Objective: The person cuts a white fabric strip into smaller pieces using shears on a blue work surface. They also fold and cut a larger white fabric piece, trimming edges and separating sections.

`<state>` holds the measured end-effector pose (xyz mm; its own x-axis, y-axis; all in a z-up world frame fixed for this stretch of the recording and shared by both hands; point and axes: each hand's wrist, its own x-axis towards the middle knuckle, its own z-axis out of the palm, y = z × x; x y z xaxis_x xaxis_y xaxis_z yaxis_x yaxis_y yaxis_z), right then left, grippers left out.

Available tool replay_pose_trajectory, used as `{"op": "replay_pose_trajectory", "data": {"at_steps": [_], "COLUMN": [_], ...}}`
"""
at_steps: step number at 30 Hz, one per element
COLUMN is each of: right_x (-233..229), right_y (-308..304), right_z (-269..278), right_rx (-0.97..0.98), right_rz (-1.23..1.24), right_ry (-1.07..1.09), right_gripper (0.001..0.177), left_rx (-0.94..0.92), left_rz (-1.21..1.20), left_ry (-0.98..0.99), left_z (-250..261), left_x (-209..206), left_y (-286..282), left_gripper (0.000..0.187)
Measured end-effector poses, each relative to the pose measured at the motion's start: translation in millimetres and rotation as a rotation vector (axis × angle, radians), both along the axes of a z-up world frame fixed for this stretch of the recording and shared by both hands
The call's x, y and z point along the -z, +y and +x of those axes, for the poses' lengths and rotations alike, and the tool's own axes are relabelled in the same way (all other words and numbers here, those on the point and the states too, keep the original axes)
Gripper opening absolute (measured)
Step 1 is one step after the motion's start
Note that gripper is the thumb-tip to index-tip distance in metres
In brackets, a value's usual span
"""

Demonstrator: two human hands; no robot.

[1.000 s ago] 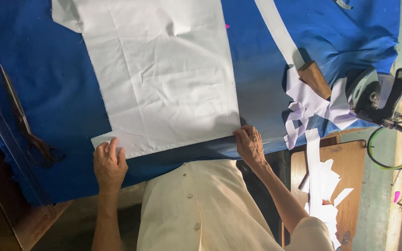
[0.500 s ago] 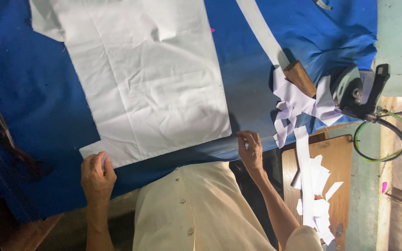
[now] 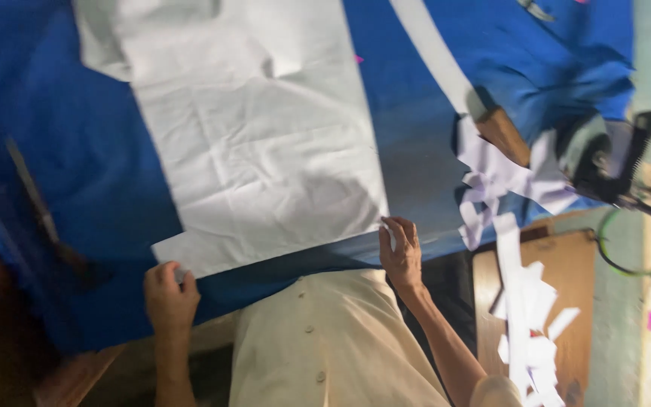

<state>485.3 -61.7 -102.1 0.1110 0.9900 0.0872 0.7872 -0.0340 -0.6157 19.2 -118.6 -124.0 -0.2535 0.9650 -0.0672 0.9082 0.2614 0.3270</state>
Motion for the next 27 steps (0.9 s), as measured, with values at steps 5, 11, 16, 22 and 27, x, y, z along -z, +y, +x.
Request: {"op": "replay_pose_trajectory", "data": {"at_steps": [5, 11, 16, 22, 27], "right_x": [-3.4, -44.4, -49.7, -58.8, -56.2], "right_y": [7.6, -10.2, -38.2, -60.8, -73.0], "right_z": [-31.4, -54.5, -88.2, -136.6, -160.6], "right_rx": [-0.067, 0.110, 0.167, 0.178, 0.241], "right_rz": [-0.064, -0.634, -0.853, -0.966, -1.002], "right_ry": [0.206, 0.243, 0.259, 0.267, 0.270], "right_gripper": [0.019, 0.031, 0.037, 0.042, 0.041], "left_rx": [-0.089, -0.115, -0.038, -0.038, -0.049], "left_rz": [0.192, 0.375, 0.479, 0.467, 0.458], "left_ry": [-0.074, 0.077, 0.134, 0.010, 0.002], "left_z": [-23.6, -93.9, -120.5, -129.4, -140.4], "left_x": [-8.0, -35.5, -25.0, -25.1, -15.5], "left_y": [11.9, 14.7, 16.0, 18.2, 21.5], "left_gripper": [0.008, 0.016, 0.026, 0.030, 0.035]}}
